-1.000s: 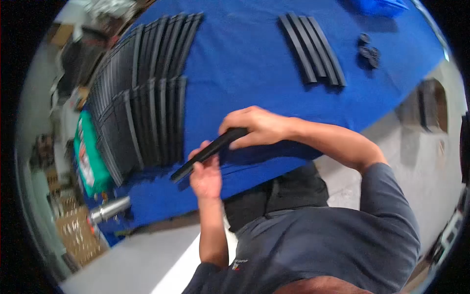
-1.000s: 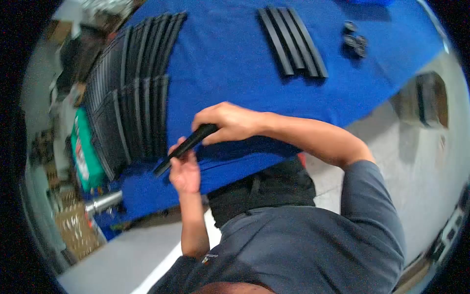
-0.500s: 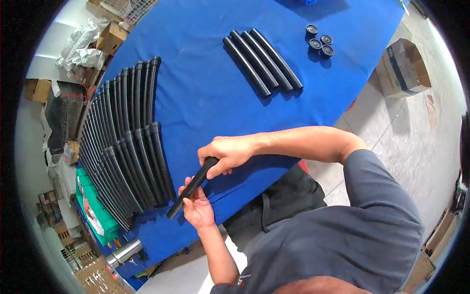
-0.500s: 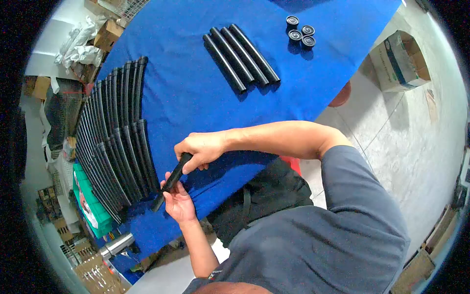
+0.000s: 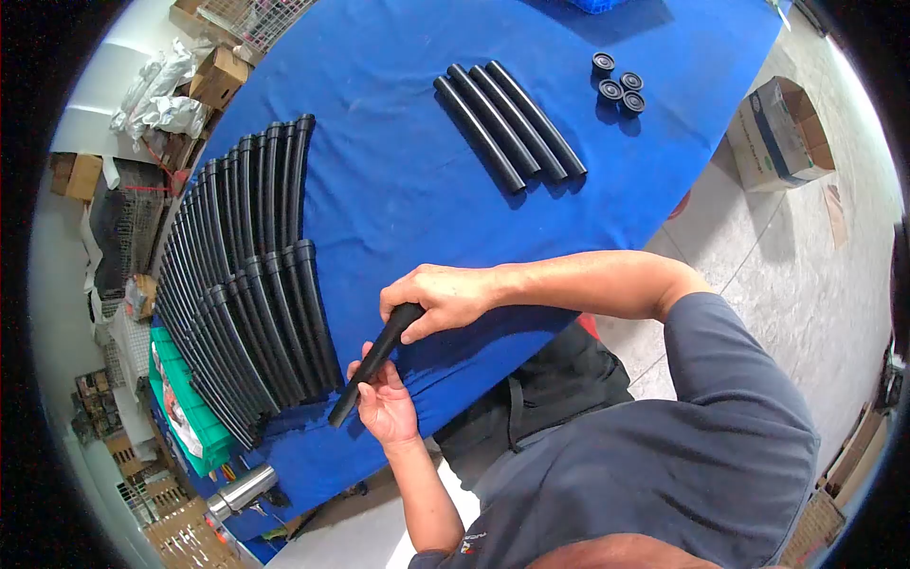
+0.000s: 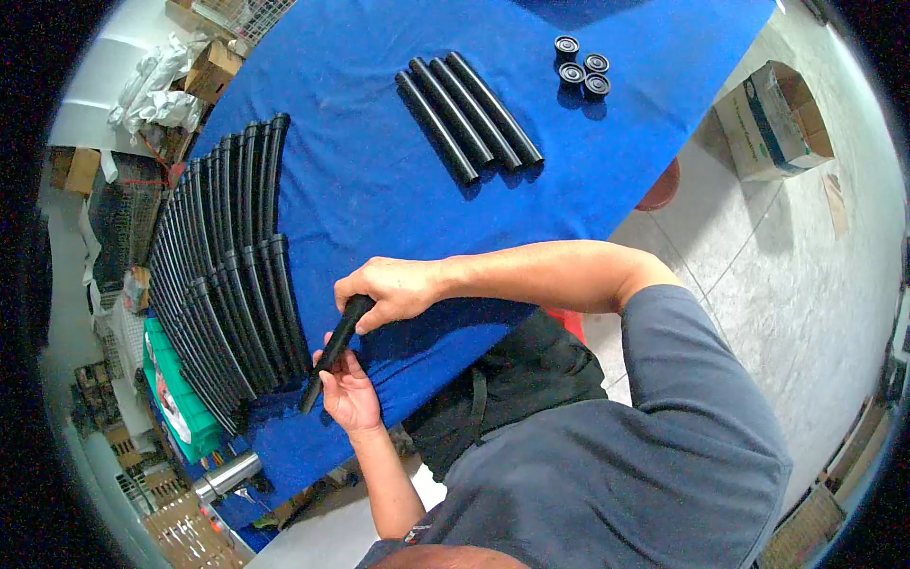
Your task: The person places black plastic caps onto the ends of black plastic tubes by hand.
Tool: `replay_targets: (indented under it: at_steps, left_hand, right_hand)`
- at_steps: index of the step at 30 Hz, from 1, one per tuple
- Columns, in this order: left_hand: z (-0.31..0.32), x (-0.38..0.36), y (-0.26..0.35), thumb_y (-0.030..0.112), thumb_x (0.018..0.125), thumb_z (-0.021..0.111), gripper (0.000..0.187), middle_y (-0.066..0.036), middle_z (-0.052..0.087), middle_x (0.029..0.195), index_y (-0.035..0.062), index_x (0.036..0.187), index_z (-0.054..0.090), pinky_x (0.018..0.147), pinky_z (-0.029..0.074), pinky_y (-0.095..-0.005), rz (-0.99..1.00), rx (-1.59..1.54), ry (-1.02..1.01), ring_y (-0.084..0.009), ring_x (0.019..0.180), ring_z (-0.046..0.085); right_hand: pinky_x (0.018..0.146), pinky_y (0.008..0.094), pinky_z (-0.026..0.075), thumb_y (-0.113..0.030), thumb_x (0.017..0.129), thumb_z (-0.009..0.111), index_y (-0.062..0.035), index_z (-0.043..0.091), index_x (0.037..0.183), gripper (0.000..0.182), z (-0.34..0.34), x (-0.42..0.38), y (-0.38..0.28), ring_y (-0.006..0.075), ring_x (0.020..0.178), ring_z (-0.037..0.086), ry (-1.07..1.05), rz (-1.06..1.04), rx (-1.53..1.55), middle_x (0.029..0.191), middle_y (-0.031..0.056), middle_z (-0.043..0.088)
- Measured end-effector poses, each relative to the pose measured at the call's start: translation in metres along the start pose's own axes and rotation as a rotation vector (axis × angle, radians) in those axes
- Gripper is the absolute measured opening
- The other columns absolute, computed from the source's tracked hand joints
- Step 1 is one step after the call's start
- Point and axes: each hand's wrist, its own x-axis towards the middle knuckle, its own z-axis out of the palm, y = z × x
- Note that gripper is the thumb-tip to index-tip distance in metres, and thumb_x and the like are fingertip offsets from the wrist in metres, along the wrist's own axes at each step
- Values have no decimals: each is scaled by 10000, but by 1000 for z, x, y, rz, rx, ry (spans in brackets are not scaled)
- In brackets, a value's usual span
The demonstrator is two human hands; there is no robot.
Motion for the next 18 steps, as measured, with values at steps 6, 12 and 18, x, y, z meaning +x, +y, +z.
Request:
replay_targets:
  at_steps: [6, 12, 18]
  left_hand:
    - [-4, -2, 1, 55, 978, 648, 388, -245, 469, 1520, 1, 1354, 566, 1174, 460, -455, 23, 27, 37, -344, 1391, 497]
    - [-5, -3, 0, 43, 965, 666, 373, -245, 493, 1497, 26, 1329, 589, 1143, 499, -431, 28, 63, 38, -335, 1378, 512]
    - [-8, -3, -1, 60, 992, 626, 392, -240, 435, 1548, 6, 1373, 551, 1149, 492, -431, 47, 87, 24, -333, 1367, 522]
  right_hand:
    - [668, 412, 496, -269, 898, 743, -15, 641, 1069, 323, -10, -2, -21, 258, 740, 662, -40, 197, 115, 801, 118, 658]
    - [680, 427, 502, -286, 904, 740, -3, 647, 1077, 344, -2, -3, -4, 304, 761, 674, 69, -87, -72, 821, 140, 668]
    - [702, 441, 502, -273, 898, 741, -5, 640, 1081, 340, -2, -2, -2, 320, 796, 673, 65, -65, -88, 850, 143, 666]
